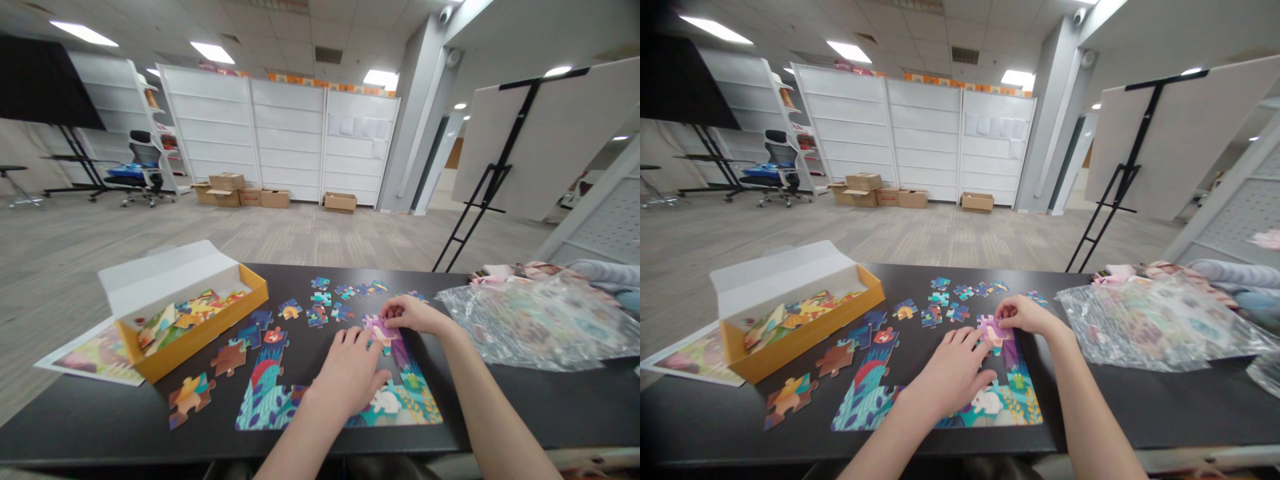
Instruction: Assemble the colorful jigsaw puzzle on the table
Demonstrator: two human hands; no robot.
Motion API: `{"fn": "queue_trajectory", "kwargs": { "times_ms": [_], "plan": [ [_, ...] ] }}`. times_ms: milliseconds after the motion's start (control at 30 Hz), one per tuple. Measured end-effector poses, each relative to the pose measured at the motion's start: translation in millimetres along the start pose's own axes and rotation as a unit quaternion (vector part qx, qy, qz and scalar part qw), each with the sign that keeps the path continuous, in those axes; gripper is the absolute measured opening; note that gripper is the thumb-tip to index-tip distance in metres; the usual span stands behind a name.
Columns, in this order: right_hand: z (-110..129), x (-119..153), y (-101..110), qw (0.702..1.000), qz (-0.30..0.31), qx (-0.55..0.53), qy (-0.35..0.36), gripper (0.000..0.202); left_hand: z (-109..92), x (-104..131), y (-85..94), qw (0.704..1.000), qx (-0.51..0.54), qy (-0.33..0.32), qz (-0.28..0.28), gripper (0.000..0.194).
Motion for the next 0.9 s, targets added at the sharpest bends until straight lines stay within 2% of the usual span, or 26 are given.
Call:
{"fn": "queue_trajectory", "kwargs": {
  "times_ms": [167, 400, 500, 600, 667, 733, 900],
  "plan": [
    [3, -2, 2, 0.998, -0.019, 0.051, 0.012, 0.030, 0, -1, 1.1, 1.000, -0.001, -0.004, -0.007, 0.044],
    [7, -3, 19, 0.984, -0.123, 0.126, 0.023, 0.031, 3, 1, 3.8, 1.000, 0.006, -0.001, -0.011, 0.053],
    [5, -3, 19, 0.980, -0.133, 0.150, 0.017, 0.029, 7, 3, 9.9, 1.000, 0.011, 0.002, -0.002, 0.055],
    [4, -2, 23, 0.969, -0.167, 0.181, 0.015, 0.032, 16, 6, 21.9, 1.000, 0.015, 0.001, 0.003, 0.047],
    [2, -1, 28, 0.959, -0.196, 0.202, 0.013, 0.034, 29, 8, 31.3, 1.000, 0.019, 0.014, 0.013, 0.040],
    [1, 1, 32, 0.951, -0.221, 0.218, 0.009, 0.035, 52, 10, 41.3, 0.998, 0.026, 0.047, 0.028, 0.035],
    [-4, 3, 37, 0.943, -0.236, 0.233, 0.005, 0.034, 135, 28, 74.2, 0.983, 0.011, 0.183, 0.016, 0.033]
  ]
}}
Point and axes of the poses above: each hand's wrist, its own x-axis away from the middle knuckle, its own y-axis out of the back of the hand, z = x × y, the point moved 7 cm from there along -x, towards the middle knuckle, and after that the axes turned 12 degrees about y, right-handed, at the moved point
